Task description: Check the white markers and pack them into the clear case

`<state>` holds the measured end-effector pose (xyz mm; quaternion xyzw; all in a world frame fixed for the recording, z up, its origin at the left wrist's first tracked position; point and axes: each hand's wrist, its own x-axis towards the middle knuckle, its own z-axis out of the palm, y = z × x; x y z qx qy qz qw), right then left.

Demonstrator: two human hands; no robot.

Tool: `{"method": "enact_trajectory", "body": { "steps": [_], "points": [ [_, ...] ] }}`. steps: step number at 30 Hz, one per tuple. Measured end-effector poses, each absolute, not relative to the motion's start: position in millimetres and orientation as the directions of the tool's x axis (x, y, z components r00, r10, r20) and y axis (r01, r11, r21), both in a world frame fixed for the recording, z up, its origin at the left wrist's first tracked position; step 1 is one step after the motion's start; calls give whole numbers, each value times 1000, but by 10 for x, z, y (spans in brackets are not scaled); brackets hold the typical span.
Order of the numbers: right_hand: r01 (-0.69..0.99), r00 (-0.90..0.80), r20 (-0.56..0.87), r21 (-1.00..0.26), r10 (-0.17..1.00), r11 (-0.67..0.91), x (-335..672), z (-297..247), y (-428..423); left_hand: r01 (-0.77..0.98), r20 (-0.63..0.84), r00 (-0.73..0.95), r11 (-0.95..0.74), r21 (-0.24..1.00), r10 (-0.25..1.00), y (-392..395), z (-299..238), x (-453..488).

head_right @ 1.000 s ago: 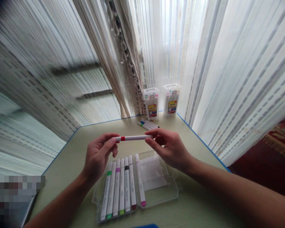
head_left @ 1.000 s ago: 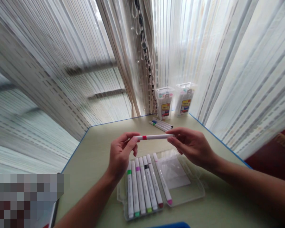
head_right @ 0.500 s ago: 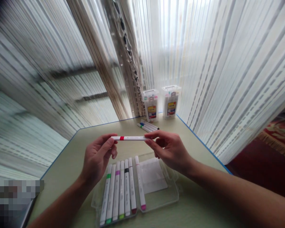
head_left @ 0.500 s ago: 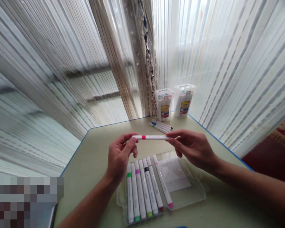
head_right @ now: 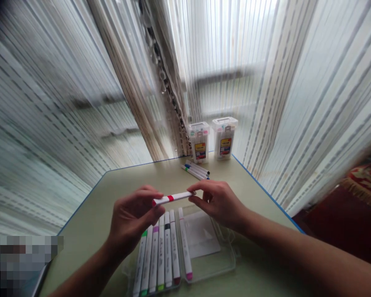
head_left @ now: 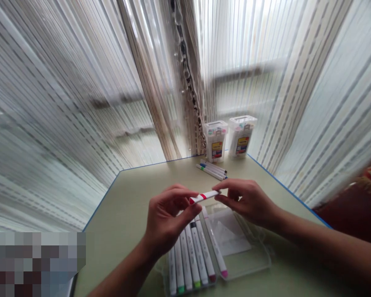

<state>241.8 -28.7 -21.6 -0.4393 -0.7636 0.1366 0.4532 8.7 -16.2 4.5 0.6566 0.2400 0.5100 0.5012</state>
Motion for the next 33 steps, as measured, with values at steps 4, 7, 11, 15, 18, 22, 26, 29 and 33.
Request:
{"method": "enact_trajectory", "body": {
  "steps": [4,7,11,15,18,22,26,29,33],
  "points": [
    [542,-239,573,-592,784,597,2415,-207,-280,-186,421,383,-378,907,822,-207,85,110],
    [544,-263,566,-582,781,605,2416,-209,-273,-193,431,396,-385,903,811,-216,84,120],
    [548,-276,580,-560,766,621,2425,-222,-268,-211,432,426,-377,902,795,-227,73,121],
    [553,-267,575,-565,773,612,2427,-223,-276,-192,424,394,-378,906,816,-234,68,106],
    [549,-260,574,-573,776,608,2422,-208,-286,-184,400,332,-357,916,854,-222,50,94],
    [557,-240,582,-573,777,602,2417,-183,-293,-134,333,261,-308,942,906,-178,7,94],
    [526,-182,584,-622,791,580,2427,-194,-301,-153,286,149,-264,952,947,-93,-28,111],
    [442,-153,559,-698,815,563,2444,-215,-316,-239,220,84,-195,951,972,-11,-28,112],
    [369,-188,525,-746,830,555,2460,-215,-334,-392,81,57,-53,918,995,62,19,92]
  ]
}}
